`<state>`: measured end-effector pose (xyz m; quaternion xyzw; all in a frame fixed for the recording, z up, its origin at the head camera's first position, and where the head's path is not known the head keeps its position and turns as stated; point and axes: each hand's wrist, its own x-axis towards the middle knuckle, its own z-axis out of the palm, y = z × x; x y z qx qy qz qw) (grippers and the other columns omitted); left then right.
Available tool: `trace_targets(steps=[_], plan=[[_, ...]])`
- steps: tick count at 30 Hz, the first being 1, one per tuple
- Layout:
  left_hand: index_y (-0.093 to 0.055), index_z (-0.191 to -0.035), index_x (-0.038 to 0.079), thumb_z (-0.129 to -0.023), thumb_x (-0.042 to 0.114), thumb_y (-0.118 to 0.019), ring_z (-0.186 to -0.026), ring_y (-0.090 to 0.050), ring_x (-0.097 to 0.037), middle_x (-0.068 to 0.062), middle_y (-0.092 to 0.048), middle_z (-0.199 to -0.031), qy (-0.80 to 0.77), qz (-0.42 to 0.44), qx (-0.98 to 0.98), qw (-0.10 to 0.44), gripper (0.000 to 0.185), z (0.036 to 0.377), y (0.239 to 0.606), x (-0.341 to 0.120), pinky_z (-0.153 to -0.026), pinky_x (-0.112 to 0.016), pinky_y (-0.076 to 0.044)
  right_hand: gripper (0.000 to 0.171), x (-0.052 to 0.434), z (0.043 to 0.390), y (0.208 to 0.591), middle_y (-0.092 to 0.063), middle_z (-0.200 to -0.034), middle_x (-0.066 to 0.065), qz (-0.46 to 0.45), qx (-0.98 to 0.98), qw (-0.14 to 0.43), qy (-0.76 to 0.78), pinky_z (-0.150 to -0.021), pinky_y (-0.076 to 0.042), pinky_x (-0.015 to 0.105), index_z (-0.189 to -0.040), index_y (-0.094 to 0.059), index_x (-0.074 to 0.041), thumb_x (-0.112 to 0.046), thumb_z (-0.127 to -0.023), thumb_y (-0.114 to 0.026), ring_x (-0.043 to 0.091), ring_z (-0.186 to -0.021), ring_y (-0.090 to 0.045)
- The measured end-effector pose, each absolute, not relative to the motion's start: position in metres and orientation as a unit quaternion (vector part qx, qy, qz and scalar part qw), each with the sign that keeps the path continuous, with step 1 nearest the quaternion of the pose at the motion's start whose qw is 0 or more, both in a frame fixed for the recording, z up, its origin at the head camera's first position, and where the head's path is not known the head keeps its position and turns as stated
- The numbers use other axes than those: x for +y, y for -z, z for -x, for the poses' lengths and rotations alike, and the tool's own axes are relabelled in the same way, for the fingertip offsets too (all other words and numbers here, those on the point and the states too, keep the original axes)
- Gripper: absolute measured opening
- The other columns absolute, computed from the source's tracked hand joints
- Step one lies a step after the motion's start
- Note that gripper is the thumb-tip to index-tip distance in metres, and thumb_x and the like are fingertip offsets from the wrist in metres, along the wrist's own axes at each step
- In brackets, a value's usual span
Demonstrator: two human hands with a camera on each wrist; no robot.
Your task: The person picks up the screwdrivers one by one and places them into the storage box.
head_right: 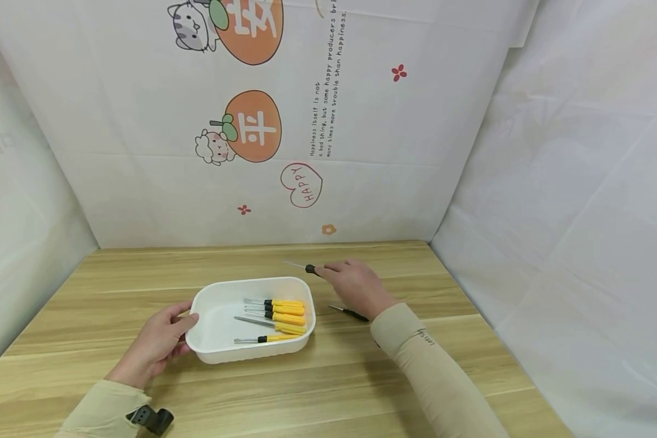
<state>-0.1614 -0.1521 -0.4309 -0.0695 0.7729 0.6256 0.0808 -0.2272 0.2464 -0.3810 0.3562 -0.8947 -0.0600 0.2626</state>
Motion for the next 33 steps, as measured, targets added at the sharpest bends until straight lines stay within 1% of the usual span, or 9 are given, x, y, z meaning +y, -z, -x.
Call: trace_targets(steps=[3, 9, 14, 16, 20, 23, 27, 30, 33], plan=[[-0.037, -0.160, 0.004, -0.108, 0.019, -0.054, -0.070, -0.061, -0.014, -0.025, -0.057, -0.132, -0.625, 0.066, 0.773, 0.080, 0.057, 0.162, 0.431, -0.152, -0.055, -0.024, -0.056, 0.044, 0.240, 0.224, 0.378, -0.075, -0.122, 0.005, -0.363, -0.892, 0.259, 0.070, -0.089, -0.061, 0.042, -0.136, -0.070, -0.017, -0.003, -0.094, -0.072, 0.025, -0.104, -0.072], [-0.036, -0.161, 0.005, -0.109, 0.020, -0.054, -0.071, -0.062, -0.015, -0.024, -0.057, -0.132, -0.626, 0.067, 0.772, 0.082, 0.057, 0.161, 0.430, -0.152, -0.055, -0.023, -0.056, 0.050, 0.227, 0.218, 0.374, -0.073, -0.129, 0.003, -0.366, -0.897, 0.230, 0.097, -0.088, -0.061, 0.039, -0.141, -0.067, -0.020, -0.001, -0.095, -0.070, 0.025, -0.106, -0.070], [-0.037, -0.160, 0.004, -0.108, 0.019, -0.054, -0.071, -0.062, -0.015, -0.025, -0.058, -0.131, -0.629, 0.069, 0.770, 0.081, 0.057, 0.161, 0.429, -0.151, -0.054, -0.022, -0.056, 0.056, 0.218, 0.213, 0.372, -0.072, -0.131, 0.000, -0.378, -0.893, 0.224, 0.100, -0.087, -0.061, 0.036, -0.141, -0.066, -0.022, 0.002, -0.091, -0.074, 0.023, -0.105, -0.070], [-0.037, -0.160, 0.004, -0.108, 0.019, -0.054, -0.071, -0.062, -0.015, -0.025, -0.058, -0.131, -0.629, 0.069, 0.770, 0.081, 0.056, 0.160, 0.429, -0.151, -0.054, -0.022, -0.056, 0.057, 0.215, 0.210, 0.371, -0.071, -0.133, -0.001, -0.382, -0.894, 0.214, 0.095, -0.090, -0.061, 0.037, -0.143, -0.065, -0.022, 0.001, -0.091, -0.075, 0.023, -0.108, -0.069], [-0.037, -0.160, 0.004, -0.108, 0.019, -0.054, -0.071, -0.062, -0.015, -0.025, -0.058, -0.131, -0.628, 0.069, 0.771, 0.081, 0.057, 0.161, 0.430, -0.152, -0.054, -0.023, -0.056, 0.057, 0.210, 0.205, 0.370, -0.067, -0.139, -0.002, -0.383, -0.903, 0.177, 0.078, -0.096, -0.058, 0.038, -0.147, -0.061, -0.025, -0.001, -0.096, -0.071, 0.024, -0.117, -0.065], [-0.036, -0.160, 0.003, -0.108, 0.020, -0.054, -0.070, -0.061, -0.014, -0.025, -0.058, -0.131, -0.628, 0.065, 0.771, 0.080, 0.057, 0.162, 0.431, -0.152, -0.054, -0.023, -0.055, 0.056, 0.206, 0.204, 0.371, -0.067, -0.140, -0.001, -0.390, -0.901, 0.171, 0.078, -0.094, -0.057, 0.037, -0.148, -0.060, -0.025, -0.002, -0.098, -0.069, 0.024, -0.115, -0.064], [-0.036, -0.160, 0.002, -0.109, 0.020, -0.054, -0.069, -0.061, -0.014, -0.025, -0.058, -0.130, -0.628, 0.062, 0.772, 0.080, 0.058, 0.162, 0.431, -0.152, -0.053, -0.022, -0.055, 0.055, 0.202, 0.202, 0.374, -0.068, -0.139, -0.001, -0.394, -0.898, 0.176, 0.086, -0.086, -0.057, 0.035, -0.147, -0.061, -0.025, -0.002, -0.097, -0.070, 0.024, -0.107, -0.064], [-0.036, -0.160, 0.003, -0.109, 0.020, -0.054, -0.069, -0.061, -0.014, -0.024, -0.058, -0.129, -0.627, 0.063, 0.772, 0.081, 0.057, 0.162, 0.431, -0.152, -0.054, -0.022, -0.055, 0.054, 0.200, 0.200, 0.375, -0.068, -0.139, -0.001, -0.392, -0.900, 0.171, 0.083, -0.086, -0.058, 0.035, -0.146, -0.063, -0.025, -0.003, -0.097, -0.071, 0.023, -0.107, -0.064], [-0.036, -0.160, 0.002, -0.109, 0.020, -0.054, -0.069, -0.061, -0.014, -0.024, -0.058, -0.130, -0.627, 0.061, 0.772, 0.082, 0.057, 0.161, 0.430, -0.152, -0.054, -0.023, -0.055, 0.054, 0.196, 0.198, 0.375, -0.068, -0.139, -0.001, -0.387, -0.905, 0.159, 0.078, -0.090, -0.059, 0.037, -0.145, -0.064, -0.025, -0.004, -0.097, -0.072, 0.024, -0.112, -0.066]])
